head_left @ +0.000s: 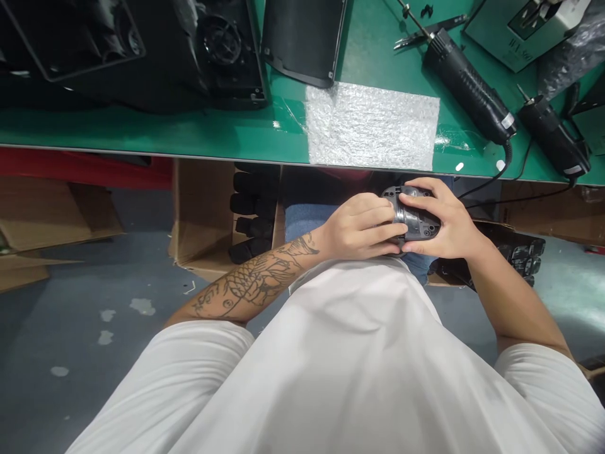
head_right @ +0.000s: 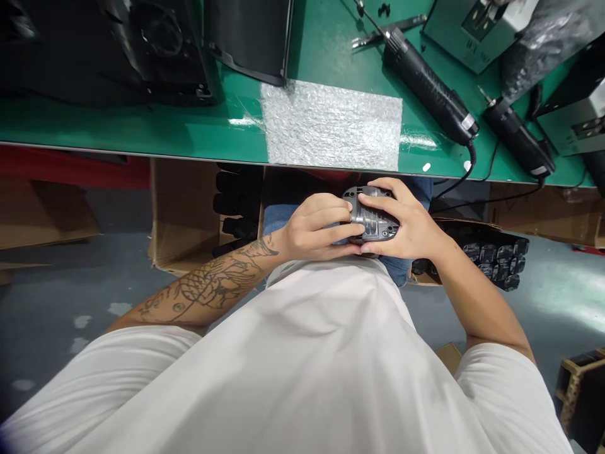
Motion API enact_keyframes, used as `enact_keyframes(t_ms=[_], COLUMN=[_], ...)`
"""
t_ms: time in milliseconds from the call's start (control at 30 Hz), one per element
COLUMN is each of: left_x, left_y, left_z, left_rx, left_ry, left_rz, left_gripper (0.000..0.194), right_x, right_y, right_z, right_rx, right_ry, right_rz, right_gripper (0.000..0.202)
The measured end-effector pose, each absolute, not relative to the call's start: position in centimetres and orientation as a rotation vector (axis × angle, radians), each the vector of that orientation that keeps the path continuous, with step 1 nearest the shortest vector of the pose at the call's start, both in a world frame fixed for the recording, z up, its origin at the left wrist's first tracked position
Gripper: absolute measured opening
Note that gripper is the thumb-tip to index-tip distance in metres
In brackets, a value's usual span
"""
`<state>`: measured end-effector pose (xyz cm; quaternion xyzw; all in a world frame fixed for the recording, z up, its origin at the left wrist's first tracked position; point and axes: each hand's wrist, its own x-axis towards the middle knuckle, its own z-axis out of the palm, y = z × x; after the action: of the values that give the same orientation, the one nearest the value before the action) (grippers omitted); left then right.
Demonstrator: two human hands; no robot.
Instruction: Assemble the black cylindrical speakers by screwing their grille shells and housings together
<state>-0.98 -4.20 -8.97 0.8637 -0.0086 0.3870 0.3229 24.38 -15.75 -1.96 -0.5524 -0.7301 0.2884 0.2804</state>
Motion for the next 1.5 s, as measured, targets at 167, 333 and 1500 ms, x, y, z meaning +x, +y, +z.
enact_keyframes(t_ms=[167,333,1500], left_x=[-0.5,-0.4,-3.0], left_y=[-3.6,-4.3,-5.6], left_z=[-8.2,-9.4,-2.0], left_rx=[2.144,2.016,1.839], left_ry=[-0.110,-0.099,0.453], left_rz=[1.196,1.117,0.372], left_gripper=[0.050,0.042,0.120], right_x=[24.4,24.3,20.6], right_y=[-15.2,-14.5,-16.5], right_z=[-2.3,-2.8,3.0], right_rx=[-1.474,-1.533,-1.495], right_ry=[-1.907,-1.866,-1.917], right_rz=[0.809,0.899,0.849], right_gripper=[0.088,0.091,0.098])
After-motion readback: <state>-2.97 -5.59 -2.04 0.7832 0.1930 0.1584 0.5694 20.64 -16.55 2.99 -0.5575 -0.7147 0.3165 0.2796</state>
